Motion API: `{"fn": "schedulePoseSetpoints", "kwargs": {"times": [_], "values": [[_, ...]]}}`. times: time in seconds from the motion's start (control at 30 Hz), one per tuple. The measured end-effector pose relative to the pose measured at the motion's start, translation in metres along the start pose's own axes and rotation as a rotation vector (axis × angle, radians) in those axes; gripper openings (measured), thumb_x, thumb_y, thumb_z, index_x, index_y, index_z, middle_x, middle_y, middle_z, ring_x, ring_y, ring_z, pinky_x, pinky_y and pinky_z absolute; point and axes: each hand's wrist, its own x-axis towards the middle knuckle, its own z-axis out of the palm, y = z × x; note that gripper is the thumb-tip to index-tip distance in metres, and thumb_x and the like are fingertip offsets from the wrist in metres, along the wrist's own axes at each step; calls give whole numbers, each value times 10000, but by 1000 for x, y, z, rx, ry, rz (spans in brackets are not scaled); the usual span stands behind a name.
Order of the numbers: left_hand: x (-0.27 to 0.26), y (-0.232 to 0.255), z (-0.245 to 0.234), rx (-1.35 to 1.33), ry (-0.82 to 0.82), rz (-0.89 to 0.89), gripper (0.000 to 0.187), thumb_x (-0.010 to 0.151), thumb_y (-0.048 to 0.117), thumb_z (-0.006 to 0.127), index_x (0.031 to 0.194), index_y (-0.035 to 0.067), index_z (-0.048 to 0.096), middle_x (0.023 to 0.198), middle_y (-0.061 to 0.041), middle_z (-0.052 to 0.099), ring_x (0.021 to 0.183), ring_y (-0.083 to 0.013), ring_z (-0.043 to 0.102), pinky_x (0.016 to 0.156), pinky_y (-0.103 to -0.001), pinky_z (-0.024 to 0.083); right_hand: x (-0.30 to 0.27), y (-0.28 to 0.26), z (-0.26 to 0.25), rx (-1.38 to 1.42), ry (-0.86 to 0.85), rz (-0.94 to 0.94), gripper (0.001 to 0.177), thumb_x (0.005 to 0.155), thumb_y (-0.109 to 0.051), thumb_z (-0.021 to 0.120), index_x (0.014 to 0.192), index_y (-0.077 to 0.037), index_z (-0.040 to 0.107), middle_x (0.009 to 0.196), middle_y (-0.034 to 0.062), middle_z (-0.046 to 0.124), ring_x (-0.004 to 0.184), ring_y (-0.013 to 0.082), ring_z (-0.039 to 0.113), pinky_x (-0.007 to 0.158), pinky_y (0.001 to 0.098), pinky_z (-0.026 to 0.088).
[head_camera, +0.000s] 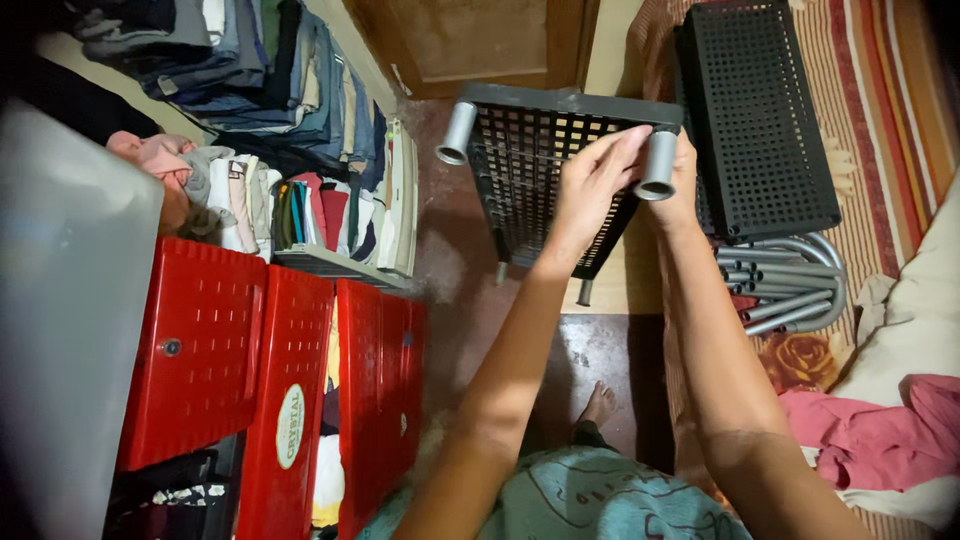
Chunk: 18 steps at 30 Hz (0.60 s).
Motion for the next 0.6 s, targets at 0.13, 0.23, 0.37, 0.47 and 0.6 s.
{"fn": "schedulePoseSetpoints", "kwargs": {"times": [0.13, 0.23, 0.37, 0.47, 0.6], "values": [[-10, 30, 11, 417, 108, 171, 358, 950, 223, 752, 1087, -106, 721, 1009, -163, 768, 912, -169, 724, 831, -268, 581, -3, -3, 15, -127, -50, -50, 204, 1073, -158, 633, 1233, -34, 607, 1112, 6, 674, 990, 72, 625, 878, 230, 541], [-16, 40, 9, 571, 144, 60, 384, 895, 258, 791, 989, -110, 731, 920, -175, 778, 800, -160, 736, 715, -256, 583, -3, -1, 18, -118, -95, -38, 228, 1043, -136, 614, 1240, -24, 635, 1111, 1, 672, 983, 66, 604, 865, 223, 521], [-25, 26, 3, 200, -20, -242, 387, 960, 273, 705, 1063, -100, 685, 971, -167, 742, 765, -202, 734, 667, -339, 625, -3, 14, 0, -165, -160, -50, 308, 970, -170, 602, 1233, -15, 645, 1100, -2, 653, 986, 70, 588, 849, 222, 498], [-23, 6, 1, -54, -74, -351, 353, 999, 278, 643, 1120, -53, 623, 955, -122, 686, 814, -212, 742, 718, -380, 664, -5, 32, -10, -119, -98, 55, 317, 1069, -329, 580, 1183, -40, 643, 1002, -16, 623, 901, 46, 556, 790, 217, 474], [-17, -19, 4, -91, -46, -398, 234, 1030, 292, 619, 1008, 62, 586, 853, -47, 632, 741, -177, 660, 659, -351, 602, -3, 60, -21, 330, -166, 228, 323, 944, -272, 652, 1154, -27, 641, 1053, 51, 666, 933, 118, 626, 823, 241, 536]]}}
